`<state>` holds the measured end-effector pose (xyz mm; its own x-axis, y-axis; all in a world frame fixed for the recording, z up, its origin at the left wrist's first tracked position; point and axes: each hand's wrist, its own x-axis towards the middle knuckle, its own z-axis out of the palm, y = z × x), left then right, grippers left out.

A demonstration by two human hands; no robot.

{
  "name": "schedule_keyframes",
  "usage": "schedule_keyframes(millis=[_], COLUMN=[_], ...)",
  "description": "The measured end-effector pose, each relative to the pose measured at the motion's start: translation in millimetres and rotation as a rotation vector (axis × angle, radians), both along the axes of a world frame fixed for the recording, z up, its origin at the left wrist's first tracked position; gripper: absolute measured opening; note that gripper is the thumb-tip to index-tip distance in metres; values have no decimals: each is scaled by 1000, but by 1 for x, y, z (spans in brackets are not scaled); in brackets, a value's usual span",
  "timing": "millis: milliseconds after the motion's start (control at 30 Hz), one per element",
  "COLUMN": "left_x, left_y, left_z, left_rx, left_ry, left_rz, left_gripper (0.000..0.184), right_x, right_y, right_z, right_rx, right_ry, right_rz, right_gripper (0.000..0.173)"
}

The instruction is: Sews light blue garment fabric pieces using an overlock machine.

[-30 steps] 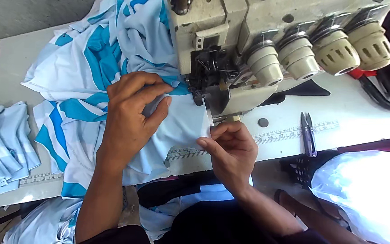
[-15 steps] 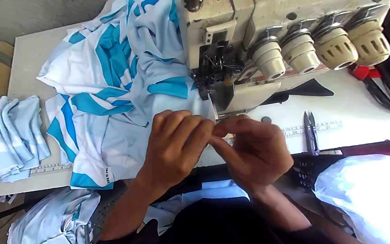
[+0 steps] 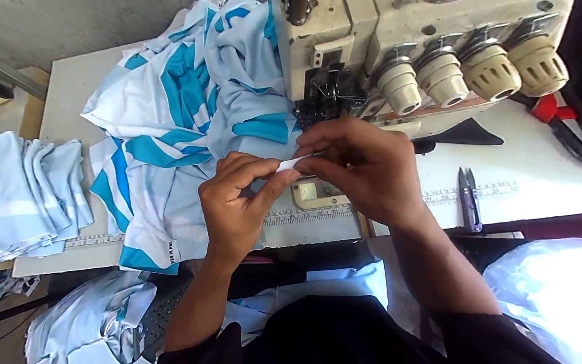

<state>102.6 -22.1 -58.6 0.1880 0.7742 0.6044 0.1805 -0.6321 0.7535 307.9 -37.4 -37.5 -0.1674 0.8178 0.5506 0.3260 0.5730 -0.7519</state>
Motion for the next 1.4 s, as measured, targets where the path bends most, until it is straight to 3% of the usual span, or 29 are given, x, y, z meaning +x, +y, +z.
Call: schedule_keyframes(millis=[267,433,667,867,933,1200,1400], left_x=[-4,-14,-19,-6,-3,-15,-16], left_y=[6,6,3,-10,-11,-15,-10], left_z=[-2,3,9,-2,-8,-4,-12], left_rx=[2,9,140,387,469,603,671], left_ry=[-25,74,250,411,409,582,673], left_rz=[-16,-59,-198,-65,-8,-9,-120], left_gripper=[15,14,17,21,15,13,17], right_x=[0,3,-4,-5,-6,-8,-9], right_y=[-2,-3,-24,-37,-39,-57,-59], right_z=[-5,-3,3,-23,-32,-64,-80], right_rx=[2,22,347,562,585,414,337], right_ry=[49,2,-339,-388,-357,-210,-129], right_rz=[35,34,-64,-232,-271,-341,-346], right_gripper=[21,20,16,10,8,18,13])
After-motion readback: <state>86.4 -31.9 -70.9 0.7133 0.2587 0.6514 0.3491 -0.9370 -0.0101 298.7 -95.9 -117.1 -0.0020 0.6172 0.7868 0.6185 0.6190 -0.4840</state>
